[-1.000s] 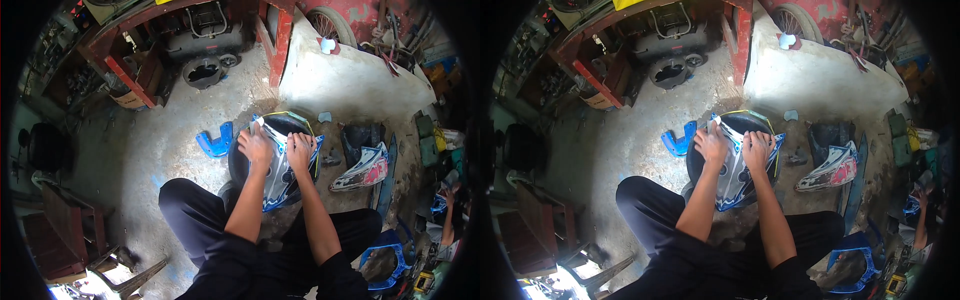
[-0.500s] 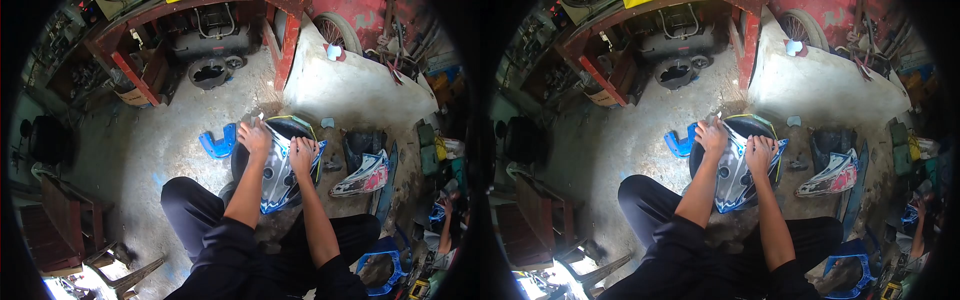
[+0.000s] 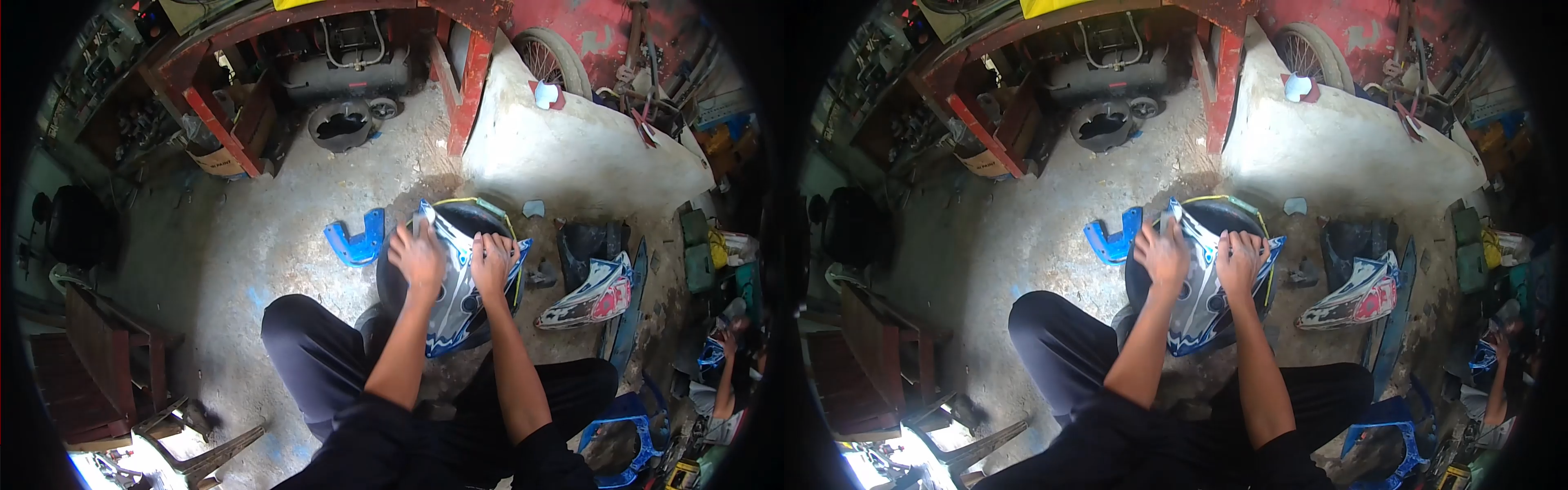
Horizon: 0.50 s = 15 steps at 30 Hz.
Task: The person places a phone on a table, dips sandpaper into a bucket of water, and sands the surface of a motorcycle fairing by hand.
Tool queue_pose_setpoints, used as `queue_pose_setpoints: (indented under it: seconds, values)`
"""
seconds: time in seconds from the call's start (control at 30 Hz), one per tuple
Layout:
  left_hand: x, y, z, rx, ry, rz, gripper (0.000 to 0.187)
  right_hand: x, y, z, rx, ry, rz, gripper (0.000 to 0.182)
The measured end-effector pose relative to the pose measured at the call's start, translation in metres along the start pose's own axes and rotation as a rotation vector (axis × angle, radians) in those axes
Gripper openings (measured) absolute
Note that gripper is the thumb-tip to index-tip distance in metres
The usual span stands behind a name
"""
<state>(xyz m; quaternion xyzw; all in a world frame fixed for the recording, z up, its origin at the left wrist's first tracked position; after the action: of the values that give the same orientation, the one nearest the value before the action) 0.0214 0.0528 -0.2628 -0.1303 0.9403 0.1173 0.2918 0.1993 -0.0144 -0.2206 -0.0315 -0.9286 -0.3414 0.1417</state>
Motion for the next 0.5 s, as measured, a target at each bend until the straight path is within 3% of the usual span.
queue_pose_setpoints:
  seconds: [0.1,0.3,0.43,0.5]
  values:
    - [0.002,-0.030,-0.012,0.000,-0.015,0.001,0.037,0.001,-0.003,0.000,0.011,-0.017,-0.004,0.026]
    - [-0.009,0.044,0.027,0.050,0.050,-0.019,0.038,0.000,-0.004,0.002,0.023,0.003,-0.008,0.026]
    - [-0.008,-0.014,-0.005,-0.019,-0.005,0.045,0.038,-0.001,-0.004,0.002,0.002,0.004,0.002,0.027]
    - [-0.011,-0.055,-0.023,0.060,-0.012,0.049,0.041,-0.003,-0.005,0.003,0.014,0.006,0.018,0.028]
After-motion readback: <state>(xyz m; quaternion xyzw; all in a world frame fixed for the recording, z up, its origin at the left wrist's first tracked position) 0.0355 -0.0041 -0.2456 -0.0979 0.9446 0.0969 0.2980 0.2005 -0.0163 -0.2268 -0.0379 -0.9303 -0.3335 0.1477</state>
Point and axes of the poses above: each hand's wrist, its own y-axis towards the middle knuckle, its own z-axis out of the palm, x = y × z, the point moved 10 cm from there along y, towards the middle knuckle, and after that the axes turned 12 degrees about -z, right-handed, at the moved point
